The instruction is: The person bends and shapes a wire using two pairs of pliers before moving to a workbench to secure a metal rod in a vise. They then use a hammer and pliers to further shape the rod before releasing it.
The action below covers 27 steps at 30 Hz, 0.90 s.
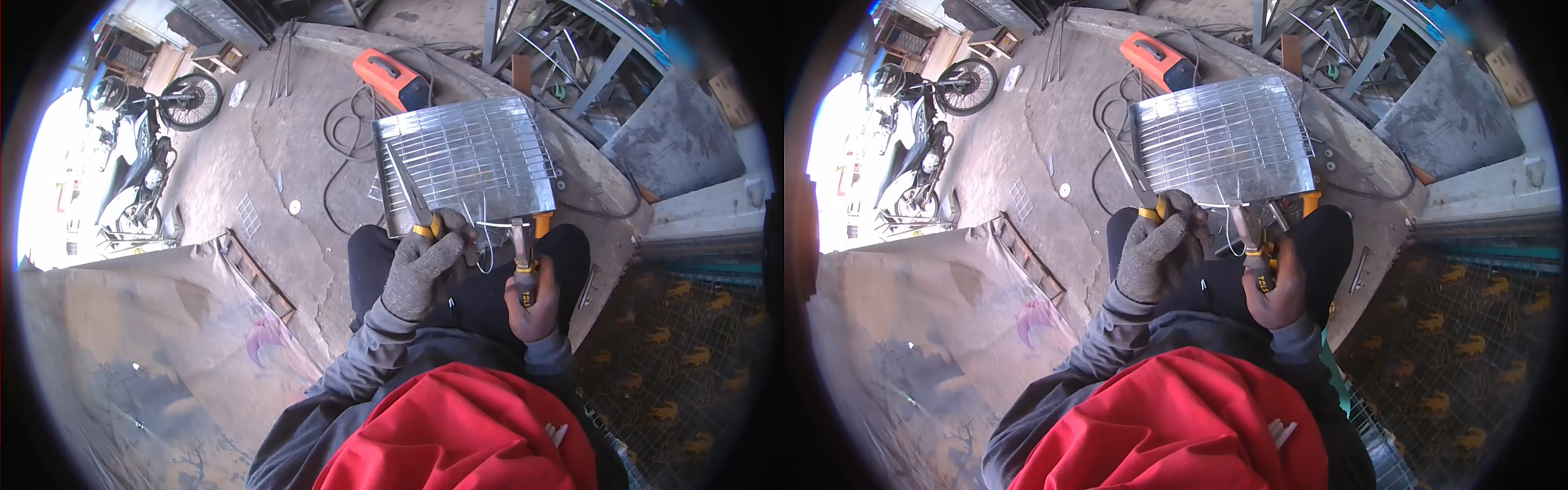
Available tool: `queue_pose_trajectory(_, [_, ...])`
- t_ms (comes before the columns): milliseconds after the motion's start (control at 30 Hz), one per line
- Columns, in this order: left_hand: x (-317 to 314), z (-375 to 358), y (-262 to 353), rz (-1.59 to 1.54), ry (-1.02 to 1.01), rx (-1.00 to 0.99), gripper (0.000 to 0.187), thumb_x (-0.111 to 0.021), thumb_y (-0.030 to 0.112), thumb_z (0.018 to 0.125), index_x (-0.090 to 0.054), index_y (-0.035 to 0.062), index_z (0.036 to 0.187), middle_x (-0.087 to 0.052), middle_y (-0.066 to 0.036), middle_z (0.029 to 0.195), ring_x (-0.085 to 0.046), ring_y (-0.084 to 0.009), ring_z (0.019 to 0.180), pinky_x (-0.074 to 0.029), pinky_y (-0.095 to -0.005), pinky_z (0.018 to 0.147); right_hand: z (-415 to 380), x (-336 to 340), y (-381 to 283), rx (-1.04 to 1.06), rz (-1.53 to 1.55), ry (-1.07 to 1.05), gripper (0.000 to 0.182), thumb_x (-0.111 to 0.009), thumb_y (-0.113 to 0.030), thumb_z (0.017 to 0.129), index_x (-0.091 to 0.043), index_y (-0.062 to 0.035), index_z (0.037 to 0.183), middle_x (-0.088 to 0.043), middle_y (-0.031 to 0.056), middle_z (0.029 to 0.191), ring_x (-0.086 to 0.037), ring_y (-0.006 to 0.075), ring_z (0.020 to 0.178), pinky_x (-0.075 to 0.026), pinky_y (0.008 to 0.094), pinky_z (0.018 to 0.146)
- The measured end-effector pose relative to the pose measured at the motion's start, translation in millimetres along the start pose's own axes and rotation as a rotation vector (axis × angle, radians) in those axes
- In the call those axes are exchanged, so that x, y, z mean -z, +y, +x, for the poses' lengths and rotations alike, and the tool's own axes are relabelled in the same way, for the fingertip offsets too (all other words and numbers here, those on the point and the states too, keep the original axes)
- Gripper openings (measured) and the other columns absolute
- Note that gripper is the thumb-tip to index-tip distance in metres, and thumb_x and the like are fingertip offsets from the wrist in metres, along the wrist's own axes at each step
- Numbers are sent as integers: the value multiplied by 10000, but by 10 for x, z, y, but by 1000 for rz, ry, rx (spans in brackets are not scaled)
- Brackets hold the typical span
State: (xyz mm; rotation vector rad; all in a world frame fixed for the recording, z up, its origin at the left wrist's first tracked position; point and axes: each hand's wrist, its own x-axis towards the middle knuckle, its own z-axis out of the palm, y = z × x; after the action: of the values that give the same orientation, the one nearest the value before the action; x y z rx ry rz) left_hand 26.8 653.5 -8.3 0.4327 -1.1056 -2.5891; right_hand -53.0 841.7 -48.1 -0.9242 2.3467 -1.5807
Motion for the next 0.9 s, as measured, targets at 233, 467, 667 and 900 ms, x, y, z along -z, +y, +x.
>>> queue_pose_trajectory(233, [-77, -45, 151, 51, -44, -18, 261, -637, 159, 949, -564, 42, 1170, -652, -69, 979, -579, -96, 751, -445, -220, 635, -41, -51, -105, 6, 85, -89, 447, -647, -62, 818, -483, 44, 1220, -587, 206, 957, -627, 358, 842, -495, 413, 761])
queue_pose_trajectory(467, [-186, -50, 144, -44, -21, -71, 209, -617, 118, 948, -552, 39, 1130, -658, -80, 968, -607, -113, 769, -479, -235, 662, -104, -134, -172, -63, 215, -140, 309, -599, -68, 907, -508, 10, 1192, -564, 80, 953, -562, 171, 847, -473, 325, 797])
queue_pose_trajectory(667, [-46, -33, 112, -27, -25, -80, 226, -601, 145, 961, -528, 40, 1148, -658, -90, 943, -608, -119, 734, -477, -229, 652, -102, -180, -92, -60, 142, -125, 449, -625, -53, 867, -470, 27, 1281, -590, 176, 990, -635, 299, 890, -497, 387, 796])
queue_pose_trajectory(900, [5, -65, 186, 68, -36, 138, 330, -581, 151, 956, -507, -1, 1240, -656, -184, 1108, -679, -229, 781, -532, -309, 702, -76, -162, -157, -50, 95, -27, 463, -618, -49, 863, -459, 35, 1289, -602, 208, 1031, -642, 327, 903, -499, 406, 792])
